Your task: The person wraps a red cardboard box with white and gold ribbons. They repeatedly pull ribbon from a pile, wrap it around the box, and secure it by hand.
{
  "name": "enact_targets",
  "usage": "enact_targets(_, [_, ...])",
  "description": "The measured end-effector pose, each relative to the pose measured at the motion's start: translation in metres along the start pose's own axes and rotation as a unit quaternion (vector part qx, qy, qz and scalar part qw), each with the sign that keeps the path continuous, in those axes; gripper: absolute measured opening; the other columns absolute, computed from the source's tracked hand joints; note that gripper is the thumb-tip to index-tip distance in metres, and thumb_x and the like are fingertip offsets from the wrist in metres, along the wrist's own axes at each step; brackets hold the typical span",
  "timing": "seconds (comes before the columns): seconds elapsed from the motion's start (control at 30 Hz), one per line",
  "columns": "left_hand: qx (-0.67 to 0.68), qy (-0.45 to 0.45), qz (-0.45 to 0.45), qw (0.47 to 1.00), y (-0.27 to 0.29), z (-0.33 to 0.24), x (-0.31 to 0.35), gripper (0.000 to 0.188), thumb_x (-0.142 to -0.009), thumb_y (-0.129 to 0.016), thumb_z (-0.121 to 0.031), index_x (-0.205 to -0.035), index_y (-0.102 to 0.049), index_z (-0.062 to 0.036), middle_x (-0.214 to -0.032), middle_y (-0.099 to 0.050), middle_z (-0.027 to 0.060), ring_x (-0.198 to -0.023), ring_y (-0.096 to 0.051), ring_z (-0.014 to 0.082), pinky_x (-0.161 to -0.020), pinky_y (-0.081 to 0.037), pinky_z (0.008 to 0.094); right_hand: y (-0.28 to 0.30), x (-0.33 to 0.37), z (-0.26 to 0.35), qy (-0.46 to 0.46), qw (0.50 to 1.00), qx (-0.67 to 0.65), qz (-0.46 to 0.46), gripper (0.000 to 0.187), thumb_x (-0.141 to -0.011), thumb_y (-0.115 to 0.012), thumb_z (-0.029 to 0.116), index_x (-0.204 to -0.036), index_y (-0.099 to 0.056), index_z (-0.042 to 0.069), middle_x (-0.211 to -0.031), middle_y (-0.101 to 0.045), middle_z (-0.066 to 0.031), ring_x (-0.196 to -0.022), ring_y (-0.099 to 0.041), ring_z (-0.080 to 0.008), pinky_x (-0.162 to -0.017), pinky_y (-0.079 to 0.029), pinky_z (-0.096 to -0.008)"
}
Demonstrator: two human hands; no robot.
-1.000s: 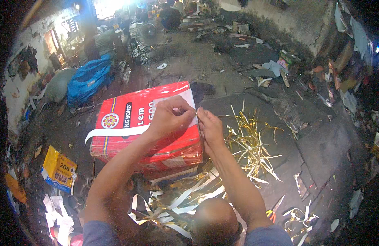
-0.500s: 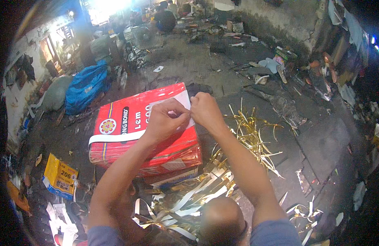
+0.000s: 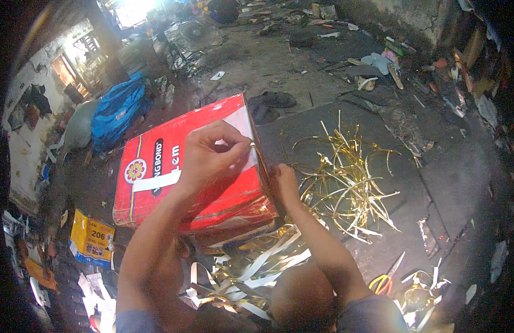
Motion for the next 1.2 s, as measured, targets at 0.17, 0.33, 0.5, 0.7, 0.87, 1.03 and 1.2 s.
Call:
enact_targets(0.17, [0.011, 0.012, 0.026, 1.0, -0.006, 0.0, -0.003, 0.002, -0.086, -0.074, 0.002, -0.086, -0.076, 0.002, -0.088, -0.071, 0.0058, -0.073, -0.065, 0.0091, -0.059, -0.051, 0.0235, -0.027, 0.029, -0.171, -0.127, 0.989, -0.078, -0.017, 0.023, -0.096, -0.059, 0.017, -0.095, -0.068, -0.005, -0.089, -0.068, -0.03, -0.088, -0.067, -0.0479, -0.074, -0.05, -0.049])
enact_targets(0.33, [-0.01, 0.015, 0.028, 0.999, -0.003, 0.004, -0.001, 0.005, -0.087, -0.072, 0.007, -0.088, -0.075, 0.0035, -0.091, -0.07, 0.0073, -0.072, -0.065, 0.01, -0.058, -0.052, 0.0234, -0.036, 0.052, -0.157, -0.131, 0.99, 0.051, -0.024, 0.028, -0.099, -0.062, 0.021, -0.092, -0.067, -0.005, -0.092, -0.069, -0.0308, -0.091, -0.067, -0.0508, -0.077, -0.051, -0.0521])
enact_targets(0.5, [0.013, 0.04, 0.012, 0.999, -0.002, 0.002, 0.001, 0.004, -0.085, -0.077, -0.001, -0.087, -0.079, -0.0031, -0.087, -0.072, 0.0023, -0.076, -0.064, 0.0072, -0.063, -0.047, 0.0224, -0.042, 0.063, -0.187, -0.16, 0.982, 0.101, -0.025, 0.029, -0.097, -0.063, 0.024, -0.087, -0.068, -0.003, -0.089, -0.071, -0.0284, -0.087, -0.068, -0.0496, -0.074, -0.053, -0.0541])
enact_targets(0.7, [0.01, -0.017, 0.047, 0.999, -0.02, -0.003, -0.014, 0.009, -0.084, -0.072, 0.008, -0.089, -0.077, 0.0017, -0.089, -0.069, 0.0059, -0.071, -0.064, 0.0089, -0.059, -0.051, 0.024, -0.032, 0.075, -0.274, -0.195, 0.975, 0.106, -0.003, 0.026, -0.088, -0.065, 0.023, -0.091, -0.073, -0.002, -0.09, -0.073, -0.027, -0.086, -0.072, -0.0474, -0.077, -0.057, -0.0549])
enact_targets(0.87, [-0.161, -0.146, 0.043, 0.975, 0.006, -0.021, 0.01, 0.017, -0.085, -0.077, 0.002, -0.101, -0.081, -0.005, -0.091, -0.071, 0.0043, -0.077, -0.065, 0.0089, -0.061, -0.05, 0.0245, -0.045, 0.086, -0.204, -0.208, 0.966, 0.155, 0.022, 0.029, -0.091, -0.058, 0.018, -0.094, -0.073, -0.007, -0.094, -0.07, -0.0361, -0.092, -0.07, -0.053, -0.08, -0.055, -0.0568])
enact_targets(1.03, [-0.223, -0.309, 0.077, 0.921, -0.015, -0.039, 0.004, 0.027, -0.085, -0.079, 0.003, -0.111, -0.078, -0.0062, -0.095, -0.07, 0.0072, -0.08, -0.069, 0.0189, -0.065, -0.056, 0.0315, -0.015, 0.074, -0.263, -0.152, 0.95, 0.274, 0.003, 0.02, -0.083, -0.065, 0.015, -0.078, -0.074, -0.003, -0.101, -0.072, -0.0328, -0.093, -0.071, -0.0518, -0.08, -0.058, -0.0564])
enact_targets(1.2, [-0.278, -0.309, 0.051, 0.908, -0.002, -0.038, 0.017, 0.025, -0.084, -0.078, 0.003, -0.106, -0.077, -0.0089, -0.095, -0.072, 0.0072, -0.081, -0.07, 0.0212, -0.067, -0.058, 0.0335, 0.001, 0.081, -0.233, -0.266, 0.923, 0.279, 0.009, 0.03, -0.091, -0.06, 0.022, -0.107, -0.067, -0.003, -0.1, -0.074, -0.0288, -0.097, -0.074, -0.0456, -0.083, -0.06, -0.0556])
Point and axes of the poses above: each hand's wrist, its own x-axis away from the middle knuckle, its own y-axis out of the back of the hand, z = x × y, the point moved 7 cm from there along -x, towards the middle knuckle
